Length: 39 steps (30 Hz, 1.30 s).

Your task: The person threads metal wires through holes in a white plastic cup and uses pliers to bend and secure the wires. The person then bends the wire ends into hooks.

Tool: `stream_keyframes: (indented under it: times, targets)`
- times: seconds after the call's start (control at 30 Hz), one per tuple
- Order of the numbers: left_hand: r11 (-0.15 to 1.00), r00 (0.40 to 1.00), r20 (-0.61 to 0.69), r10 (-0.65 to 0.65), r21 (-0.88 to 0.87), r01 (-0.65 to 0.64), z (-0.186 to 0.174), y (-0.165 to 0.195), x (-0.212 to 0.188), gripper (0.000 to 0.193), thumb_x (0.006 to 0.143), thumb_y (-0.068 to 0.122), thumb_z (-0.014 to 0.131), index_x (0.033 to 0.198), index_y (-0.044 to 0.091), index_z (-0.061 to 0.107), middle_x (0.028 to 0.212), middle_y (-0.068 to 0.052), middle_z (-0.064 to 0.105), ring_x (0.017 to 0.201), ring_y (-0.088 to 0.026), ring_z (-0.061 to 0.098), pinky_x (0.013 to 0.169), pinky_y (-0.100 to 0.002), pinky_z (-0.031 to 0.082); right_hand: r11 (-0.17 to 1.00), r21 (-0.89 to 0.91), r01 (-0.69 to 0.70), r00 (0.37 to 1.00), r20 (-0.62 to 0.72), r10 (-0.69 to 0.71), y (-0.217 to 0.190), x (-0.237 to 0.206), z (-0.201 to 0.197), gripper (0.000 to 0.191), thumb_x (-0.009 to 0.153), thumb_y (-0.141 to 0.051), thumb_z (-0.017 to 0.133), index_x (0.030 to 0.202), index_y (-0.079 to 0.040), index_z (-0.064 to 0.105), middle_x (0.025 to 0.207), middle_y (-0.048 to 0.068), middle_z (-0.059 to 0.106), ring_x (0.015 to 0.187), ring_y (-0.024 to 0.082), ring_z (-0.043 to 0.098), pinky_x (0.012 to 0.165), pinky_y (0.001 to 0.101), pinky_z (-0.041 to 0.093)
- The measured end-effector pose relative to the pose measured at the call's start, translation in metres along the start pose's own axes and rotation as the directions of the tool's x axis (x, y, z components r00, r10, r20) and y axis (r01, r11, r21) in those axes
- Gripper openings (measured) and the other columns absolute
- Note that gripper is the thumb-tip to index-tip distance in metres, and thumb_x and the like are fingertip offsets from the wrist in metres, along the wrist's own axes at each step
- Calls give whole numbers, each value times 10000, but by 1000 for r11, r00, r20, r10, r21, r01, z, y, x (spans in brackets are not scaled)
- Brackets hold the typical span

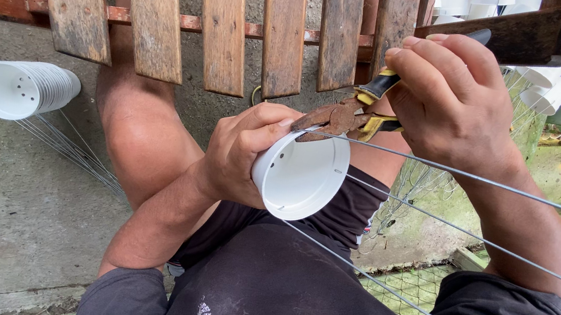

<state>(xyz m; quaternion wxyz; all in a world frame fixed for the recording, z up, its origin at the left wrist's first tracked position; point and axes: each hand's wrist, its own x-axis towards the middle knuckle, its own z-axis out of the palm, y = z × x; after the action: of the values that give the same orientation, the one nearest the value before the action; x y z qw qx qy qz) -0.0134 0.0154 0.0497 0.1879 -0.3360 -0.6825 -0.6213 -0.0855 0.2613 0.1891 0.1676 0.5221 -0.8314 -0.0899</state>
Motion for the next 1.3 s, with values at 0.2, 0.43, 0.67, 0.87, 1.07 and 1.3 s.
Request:
stream_keyframes:
  times: [0.2,0.43,0.67,0.87,1.07,1.3]
  targets:
    - [1000,1000,-3,9,0,-9,-1,0,1,795,804,281,954,1314,89,374,1161,-187,637,1000,-292,741,792,-365,661,1000,15,2,1000,10,-2,0,3,-3,58,732,-110,798,761,-78,759,1198,64,670,1158,229,648,1015,395,508]
    - [1000,1000,9,4,12,-4,-2,1,0,777,811,261,948,1307,87,375,1166,-188,637,1014,-294,738,812,-371,659,1000,-1,14,1000,12,-14,1,3,-3,55,746,-126,795,767,-83,767,1192,59,674,1152,219,652,1011,386,512]
    - [1000,1000,4,10,3,-10,-1,1,0,782,810,255,948,1316,85,378,1168,-189,638,1017,-301,740,815,-377,660,1000,-5,14,1000,22,-14,0,3,-3,53,743,-121,795,780,-86,778,1176,54,678,1138,216,659,1003,386,519]
    - [1000,1000,0,6,1,-6,1,0,-1,793,813,255,950,1331,85,374,1178,-189,636,1013,-299,739,803,-371,653,1000,-1,13,1000,25,-13,2,4,-4,52,736,-116,788,775,-86,769,1175,60,681,1139,226,663,1000,389,520]
    - [1000,1000,-24,-9,-3,9,2,-1,-2,832,804,256,954,1359,73,362,1202,-207,636,1018,-303,742,800,-371,653,1000,-13,-9,1000,-5,9,0,4,-4,38,785,-96,794,796,-77,763,1195,73,678,1152,238,657,1012,398,511]
    - [998,998,-49,-45,-46,43,2,-3,-2,892,746,290,987,1354,51,381,1189,-206,632,1022,-301,740,803,-365,658,998,-10,-66,998,-12,65,-3,0,4,201,920,-172,770,1068,-45,816,1221,77,645,1196,235,627,1050,412,492]
